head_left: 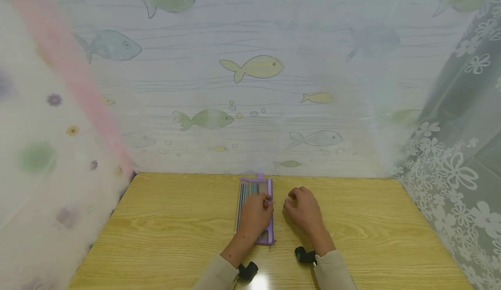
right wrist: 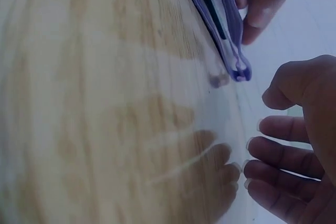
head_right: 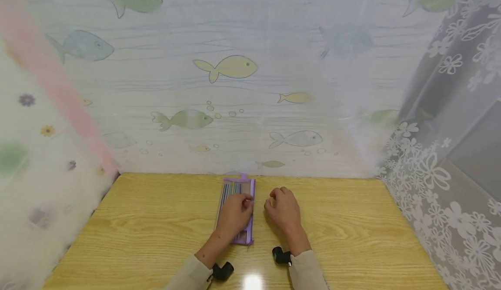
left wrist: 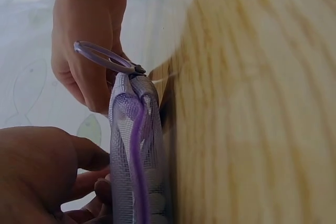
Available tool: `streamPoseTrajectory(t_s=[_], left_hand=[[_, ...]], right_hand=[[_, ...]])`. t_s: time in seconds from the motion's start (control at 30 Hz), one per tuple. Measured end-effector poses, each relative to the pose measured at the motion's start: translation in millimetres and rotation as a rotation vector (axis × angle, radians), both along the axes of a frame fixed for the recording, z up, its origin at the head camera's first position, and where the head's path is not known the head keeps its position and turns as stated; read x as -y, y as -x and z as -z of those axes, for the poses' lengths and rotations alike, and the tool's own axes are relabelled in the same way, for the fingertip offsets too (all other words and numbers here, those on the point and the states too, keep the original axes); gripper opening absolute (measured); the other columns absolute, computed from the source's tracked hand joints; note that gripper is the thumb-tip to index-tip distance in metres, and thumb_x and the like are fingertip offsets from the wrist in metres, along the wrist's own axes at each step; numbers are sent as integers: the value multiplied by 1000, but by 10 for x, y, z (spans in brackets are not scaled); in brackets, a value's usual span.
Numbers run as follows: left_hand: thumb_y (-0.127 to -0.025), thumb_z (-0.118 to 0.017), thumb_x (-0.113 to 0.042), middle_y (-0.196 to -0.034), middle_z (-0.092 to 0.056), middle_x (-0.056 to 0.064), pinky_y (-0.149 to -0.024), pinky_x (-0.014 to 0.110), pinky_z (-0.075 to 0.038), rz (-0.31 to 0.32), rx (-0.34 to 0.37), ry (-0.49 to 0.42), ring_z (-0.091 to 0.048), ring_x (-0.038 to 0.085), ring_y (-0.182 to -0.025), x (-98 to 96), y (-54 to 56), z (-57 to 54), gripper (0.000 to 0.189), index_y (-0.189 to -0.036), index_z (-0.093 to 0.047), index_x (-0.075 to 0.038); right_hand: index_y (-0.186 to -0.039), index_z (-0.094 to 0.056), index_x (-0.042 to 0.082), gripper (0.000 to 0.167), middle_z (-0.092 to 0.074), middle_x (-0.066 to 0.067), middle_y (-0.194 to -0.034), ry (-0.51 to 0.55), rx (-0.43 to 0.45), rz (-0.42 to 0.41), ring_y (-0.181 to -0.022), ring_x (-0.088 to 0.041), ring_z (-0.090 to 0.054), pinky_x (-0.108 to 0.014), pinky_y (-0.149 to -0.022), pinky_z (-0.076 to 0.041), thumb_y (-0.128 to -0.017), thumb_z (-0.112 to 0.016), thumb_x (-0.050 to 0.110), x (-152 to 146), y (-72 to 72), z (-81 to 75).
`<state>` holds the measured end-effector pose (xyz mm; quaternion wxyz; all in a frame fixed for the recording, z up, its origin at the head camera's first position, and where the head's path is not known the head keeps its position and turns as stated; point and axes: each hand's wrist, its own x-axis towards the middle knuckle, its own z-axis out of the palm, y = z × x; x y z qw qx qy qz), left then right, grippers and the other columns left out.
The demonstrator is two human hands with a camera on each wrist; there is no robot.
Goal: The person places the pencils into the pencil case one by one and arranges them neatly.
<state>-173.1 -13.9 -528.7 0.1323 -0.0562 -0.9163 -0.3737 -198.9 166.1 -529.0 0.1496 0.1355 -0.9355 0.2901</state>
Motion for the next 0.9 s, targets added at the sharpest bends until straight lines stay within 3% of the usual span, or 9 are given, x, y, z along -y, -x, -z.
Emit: streamPoseTrajectory(t_s=[0.17,0.37,0.5,0.67,0.8,0.9], left_hand=[[-93,-76,-10,-92,-65,3,-59,26,-51,-6,20,60,-59,13,-74,16,-27,1,20,-112,-80,-6],[-91,-77,-14,-100,-67,1,-69,29,-55,-14,21,22,-65,13,-86,72,-52,-34,23,-114,-78,-10],[-92,-78,-17,-97,-65,-1,-68,28,-54,-5,-7,18,-61,12,-82,150,-72,-72,25,-116,-77,-11],[-93,-80,-19,-97,-67,1,-72,33,-56,5,-73,51,-62,16,-86,289,-91,-103,23,-115,-77,-10],[-95,-80,-24,-103,-70,4,-85,41,-58,23,-128,110,-65,22,-97,441,-58,-96,27,-117,-77,-9],[-96,-79,-29,-113,-71,7,-96,49,-57,28,-139,133,-65,28,-109,581,-23,-95,33,-122,-75,-9]], right_hand=[[-100,-74,2,14,-69,-10,-97,-14,4,-2,-93,-30,-67,-48,-84,-59,-91,-76,13,28,2,21],[-97,-73,1,14,-68,-10,-95,-15,-34,-11,-91,-30,-67,-48,-82,-60,-88,-78,11,32,13,40],[-99,-74,1,15,-69,-10,-96,-4,-31,-10,-93,-31,-67,-49,-83,-60,-88,-78,11,37,18,34],[-116,-70,-2,30,-69,-17,-106,26,-19,-17,-101,-37,-66,-54,-87,-58,-90,-77,12,40,18,9],[-130,-66,-2,42,-67,-21,-118,42,-21,-10,-112,-43,-63,-58,-93,-56,-93,-76,17,30,23,-12],[-132,-66,-2,45,-66,-22,-126,44,-52,-4,-119,-46,-60,-61,-99,-53,-94,-76,19,3,28,-25]])
